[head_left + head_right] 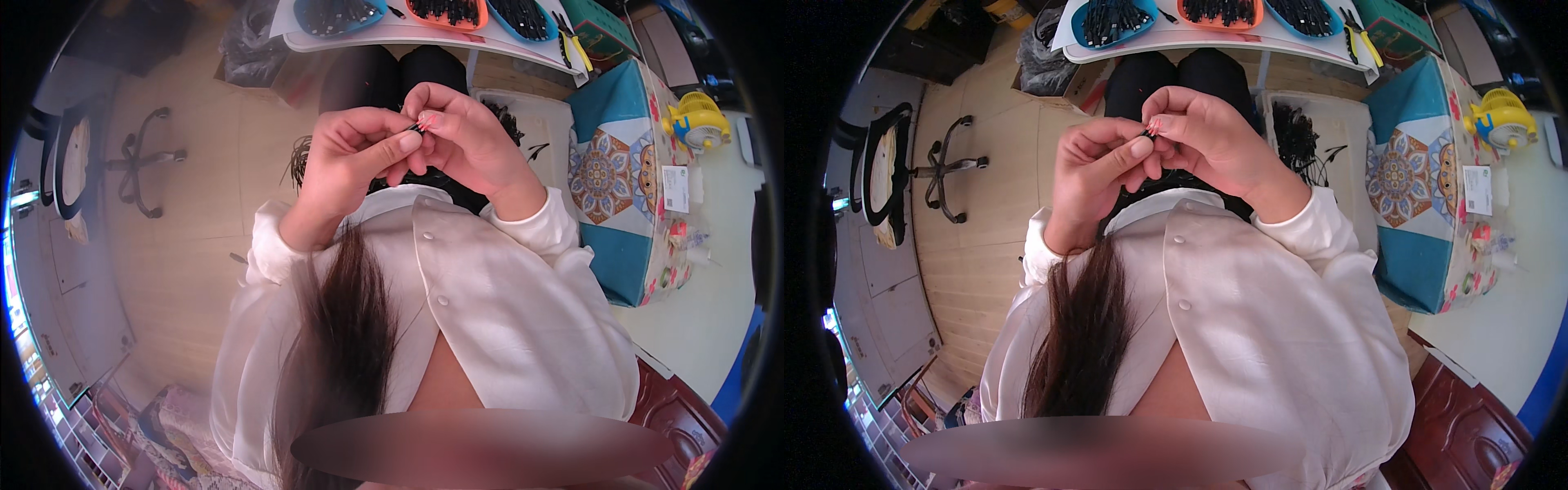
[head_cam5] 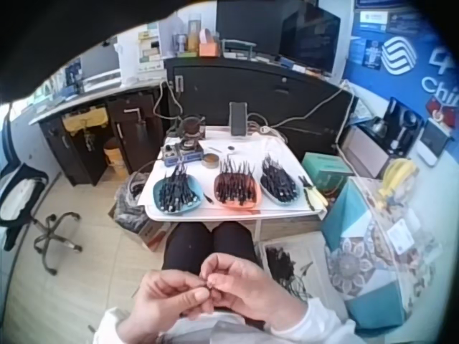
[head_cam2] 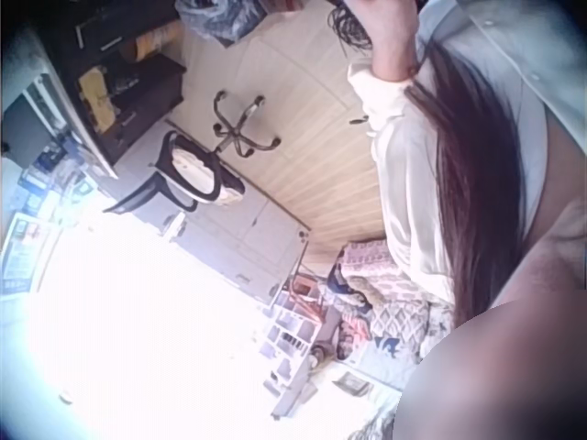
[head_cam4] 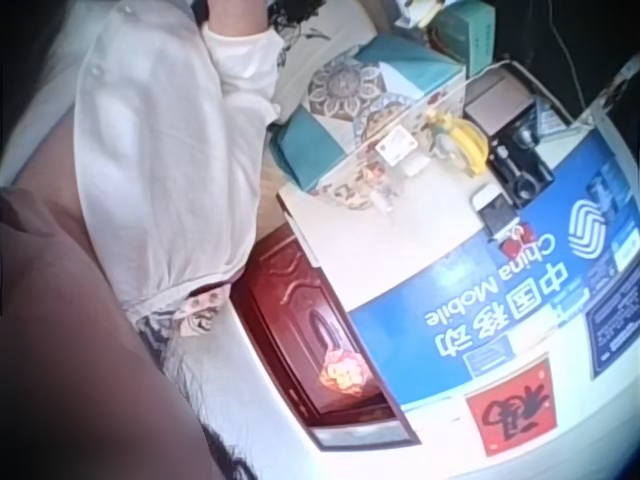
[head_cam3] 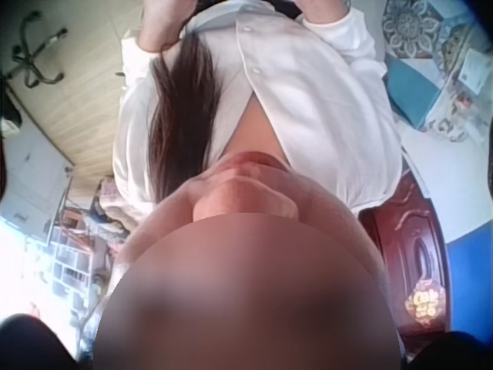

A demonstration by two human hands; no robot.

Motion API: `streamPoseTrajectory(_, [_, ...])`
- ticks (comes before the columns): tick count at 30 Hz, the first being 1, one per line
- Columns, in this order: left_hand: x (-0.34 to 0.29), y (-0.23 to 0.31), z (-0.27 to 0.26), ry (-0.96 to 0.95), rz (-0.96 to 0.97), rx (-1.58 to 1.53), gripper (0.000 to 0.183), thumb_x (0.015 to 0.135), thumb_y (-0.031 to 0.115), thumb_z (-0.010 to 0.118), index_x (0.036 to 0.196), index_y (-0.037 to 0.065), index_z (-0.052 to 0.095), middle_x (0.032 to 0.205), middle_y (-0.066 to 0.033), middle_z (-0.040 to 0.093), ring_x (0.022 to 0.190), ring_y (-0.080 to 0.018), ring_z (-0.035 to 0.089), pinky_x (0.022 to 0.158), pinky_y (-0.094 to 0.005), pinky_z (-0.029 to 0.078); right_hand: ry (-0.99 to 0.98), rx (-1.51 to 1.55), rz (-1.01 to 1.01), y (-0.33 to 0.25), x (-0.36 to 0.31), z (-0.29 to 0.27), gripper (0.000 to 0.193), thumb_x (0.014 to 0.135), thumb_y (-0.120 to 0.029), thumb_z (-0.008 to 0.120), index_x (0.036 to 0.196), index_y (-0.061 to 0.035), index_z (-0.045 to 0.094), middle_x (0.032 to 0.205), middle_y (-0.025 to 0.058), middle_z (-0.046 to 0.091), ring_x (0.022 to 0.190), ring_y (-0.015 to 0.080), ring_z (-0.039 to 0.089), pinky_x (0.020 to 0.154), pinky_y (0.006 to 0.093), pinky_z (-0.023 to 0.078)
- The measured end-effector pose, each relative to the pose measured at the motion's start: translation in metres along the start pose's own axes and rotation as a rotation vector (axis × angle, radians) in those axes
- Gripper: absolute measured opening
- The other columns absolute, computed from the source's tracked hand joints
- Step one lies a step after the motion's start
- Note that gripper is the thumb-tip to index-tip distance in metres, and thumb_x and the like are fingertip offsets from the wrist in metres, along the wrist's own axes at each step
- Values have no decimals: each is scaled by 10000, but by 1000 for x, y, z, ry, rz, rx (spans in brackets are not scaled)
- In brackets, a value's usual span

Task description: The person repeatedly picks up small black cable assemblies from a tray, inserts a small white connector into the cable end, and places the finished unit into a different tray. The process is repeated for multiple units throughout the clip.

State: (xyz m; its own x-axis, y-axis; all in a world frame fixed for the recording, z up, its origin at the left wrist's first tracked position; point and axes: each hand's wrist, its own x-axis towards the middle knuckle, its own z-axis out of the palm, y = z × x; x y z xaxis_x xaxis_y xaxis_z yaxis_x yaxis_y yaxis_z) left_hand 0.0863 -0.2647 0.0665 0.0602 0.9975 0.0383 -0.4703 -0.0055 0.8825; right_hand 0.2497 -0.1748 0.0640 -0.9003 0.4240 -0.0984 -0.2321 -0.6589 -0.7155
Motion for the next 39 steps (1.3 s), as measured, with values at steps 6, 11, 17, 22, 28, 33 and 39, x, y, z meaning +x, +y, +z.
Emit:
streamPoseTrajectory(6, [1, -4, 3, 84, -19, 16, 103, 904, 37, 631, 911, -54, 680, 744, -93, 673, 557, -66, 536, 484, -186, 405, 32, -104, -16, 0, -2, -3, 133, 937, -178, 586, 981, -61, 544, 841, -7, 575, 714, 62, 549, 674, 205, 476])
streamPoseTrajectory(11, [4, -8, 6, 120, 72, 36, 99, 909, 31, 621, 913, -55, 672, 736, -78, 665, 540, -60, 523, 468, -178, 377, 32, -25, -1, 1, 4, -6, 158, 958, -219, 583, 992, -72, 539, 854, -17, 569, 743, 53, 545, 668, 199, 468])
streamPoseTrajectory(17, [3, -9, 5, 137, 24, 68, 113, 924, 39, 602, 918, -52, 669, 729, -61, 659, 531, -43, 483, 455, -168, 336, 81, -103, -77, 10, 0, -2, 180, 973, -232, 569, 1008, -64, 513, 828, -6, 566, 723, 70, 557, 625, 200, 443])
streamPoseTrajectory(22, [6, -11, 4, 124, 8, 112, 133, 937, 49, 587, 957, -58, 663, 724, -52, 649, 544, -35, 453, 464, -171, 327, 115, -347, -86, 4, 1, -9, 204, 978, -247, 558, 1040, -65, 491, 833, -1, 555, 685, 78, 535, 613, 201, 441])
streamPoseTrajectory(28, [6, -14, 0, 93, 40, 171, 157, 941, 57, 583, 1004, -70, 652, 726, -51, 642, 580, -33, 462, 488, -173, 345, 148, -379, -91, 4, 3, -11, 201, 973, -247, 567, 1034, -65, 507, 847, -5, 560, 684, 75, 539, 610, 203, 447])
streamPoseTrajectory(33, [7, -16, -2, 155, -46, 133, 145, 932, 59, 599, 984, -55, 671, 723, -58, 654, 554, -42, 477, 477, -187, 367, 192, -344, -100, 9, 1, -8, 171, 962, -196, 587, 1049, -54, 547, 861, -21, 570, 703, 51, 530, 589, 185, 384])
streamPoseTrajectory(39, [6, -14, -2, 119, -66, 145, 138, 925, 62, 608, 965, -52, 676, 701, -63, 646, 516, -37, 454, 453, -180, 340, 191, -368, -113, 6, 1, -12, 176, 960, -191, 586, 1066, -57, 543, 872, -30, 574, 737, 40, 528, 592, 180, 379])
